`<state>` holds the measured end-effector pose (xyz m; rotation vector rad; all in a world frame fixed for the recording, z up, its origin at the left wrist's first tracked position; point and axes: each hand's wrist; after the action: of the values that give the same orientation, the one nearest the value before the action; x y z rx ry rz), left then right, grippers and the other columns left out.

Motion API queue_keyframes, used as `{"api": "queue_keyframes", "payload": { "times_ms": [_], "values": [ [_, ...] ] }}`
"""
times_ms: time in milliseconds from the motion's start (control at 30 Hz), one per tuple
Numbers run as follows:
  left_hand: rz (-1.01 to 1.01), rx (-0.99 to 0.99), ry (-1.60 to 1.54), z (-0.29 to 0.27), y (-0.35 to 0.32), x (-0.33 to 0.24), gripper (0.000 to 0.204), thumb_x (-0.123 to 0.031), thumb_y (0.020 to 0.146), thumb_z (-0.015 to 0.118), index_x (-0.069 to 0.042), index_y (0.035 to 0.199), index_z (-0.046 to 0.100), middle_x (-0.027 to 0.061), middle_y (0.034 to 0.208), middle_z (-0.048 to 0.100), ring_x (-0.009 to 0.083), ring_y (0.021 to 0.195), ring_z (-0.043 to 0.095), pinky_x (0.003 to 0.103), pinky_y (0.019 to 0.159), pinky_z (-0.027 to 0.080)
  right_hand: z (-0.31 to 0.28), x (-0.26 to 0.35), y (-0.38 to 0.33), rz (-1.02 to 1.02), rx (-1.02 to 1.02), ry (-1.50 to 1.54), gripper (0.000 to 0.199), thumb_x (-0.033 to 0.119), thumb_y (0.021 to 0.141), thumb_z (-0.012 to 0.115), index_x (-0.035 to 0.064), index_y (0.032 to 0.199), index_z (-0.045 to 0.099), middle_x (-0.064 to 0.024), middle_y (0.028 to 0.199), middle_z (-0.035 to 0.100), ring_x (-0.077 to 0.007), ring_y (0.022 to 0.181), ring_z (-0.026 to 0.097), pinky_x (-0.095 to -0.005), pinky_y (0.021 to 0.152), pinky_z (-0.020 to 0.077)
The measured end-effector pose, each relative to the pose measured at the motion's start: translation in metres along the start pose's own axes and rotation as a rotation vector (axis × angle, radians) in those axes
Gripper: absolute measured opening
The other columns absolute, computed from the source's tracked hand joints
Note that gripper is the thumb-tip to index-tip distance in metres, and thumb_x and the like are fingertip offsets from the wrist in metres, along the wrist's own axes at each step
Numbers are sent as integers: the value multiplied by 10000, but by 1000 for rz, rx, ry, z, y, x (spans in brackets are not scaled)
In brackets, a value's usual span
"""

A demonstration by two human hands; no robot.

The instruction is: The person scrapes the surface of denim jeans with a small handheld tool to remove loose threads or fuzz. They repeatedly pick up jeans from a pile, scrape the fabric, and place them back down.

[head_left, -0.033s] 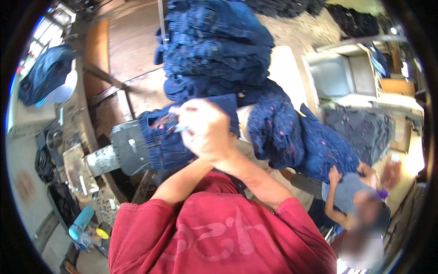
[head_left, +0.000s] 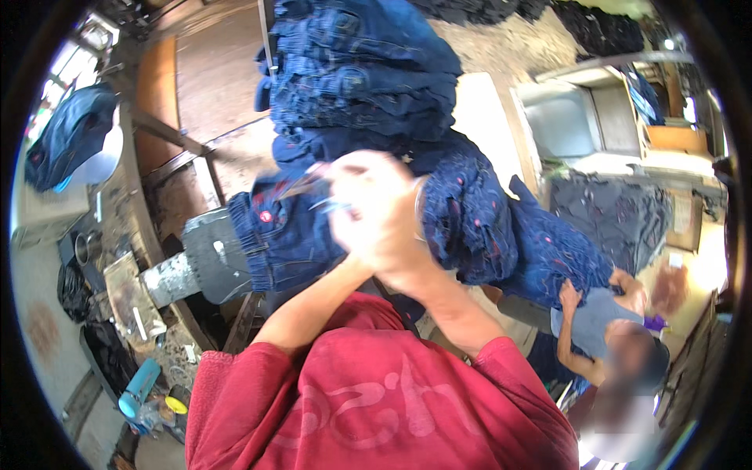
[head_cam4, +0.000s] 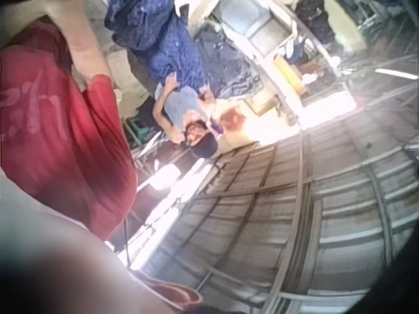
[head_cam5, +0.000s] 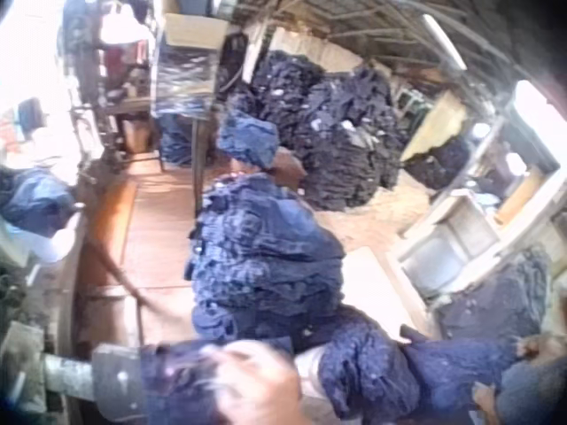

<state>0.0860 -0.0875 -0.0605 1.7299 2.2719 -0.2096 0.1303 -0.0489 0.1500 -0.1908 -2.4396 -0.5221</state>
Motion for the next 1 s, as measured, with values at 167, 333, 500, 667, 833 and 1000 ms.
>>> {"api": "queue_keyframes", "payload": {
  "times_ms": [167,333,500,667,833,1000],
  "values": [
    [-176,-217,-277,-51,-39,47,724,-483,855,866,-87,1433,684,144,1710,451,344,1650,308,685,1326,148,-134,-52,-2,506,-541,-111,377,250,955,911,56,762,650,77,646,558,-40,588,448,-272,549,378],
    [-440,-82,-49,-86,-161,148,950,-641,912,748,-111,1655,483,162,1747,411,357,1619,374,553,1339,251,-158,-123,-26,461,-467,-330,458,230,960,895,28,737,550,17,658,470,-105,590,407,-331,565,383],
    [-625,154,68,-149,-269,197,1057,-666,869,776,-97,1687,422,160,1768,378,352,1643,332,552,1343,227,-109,-121,-78,897,-53,-109,401,382,1122,659,9,974,653,-112,745,638,-212,677,646,-387,644,507],
    [-629,-84,85,-153,-187,179,932,-608,874,849,2,1511,546,244,1581,509,426,1560,381,623,1278,248,-26,-62,-104,699,108,-197,172,228,1119,616,84,1212,620,-212,937,767,-425,824,769,-535,688,564],
    [-368,-54,-34,-55,-23,181,1067,-895,813,688,34,1337,654,207,933,787,412,783,754,499,742,607,67,-14,-100,647,154,66,262,154,1028,746,106,1280,694,-127,908,797,-310,786,793,-424,653,611],
    [-302,243,-364,-24,16,239,819,-817,914,657,-7,828,739,225,663,683,418,592,689,517,629,573,137,-19,-95,288,-77,-142,262,79,918,796,92,1180,794,-23,785,742,-204,588,669,-337,562,556]
  ]
}}
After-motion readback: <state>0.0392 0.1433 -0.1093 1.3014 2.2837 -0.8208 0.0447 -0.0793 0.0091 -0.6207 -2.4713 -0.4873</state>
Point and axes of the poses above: each hand's wrist, its own y-axis towards the middle knuckle, its own z-axis out of the palm, x = y × z
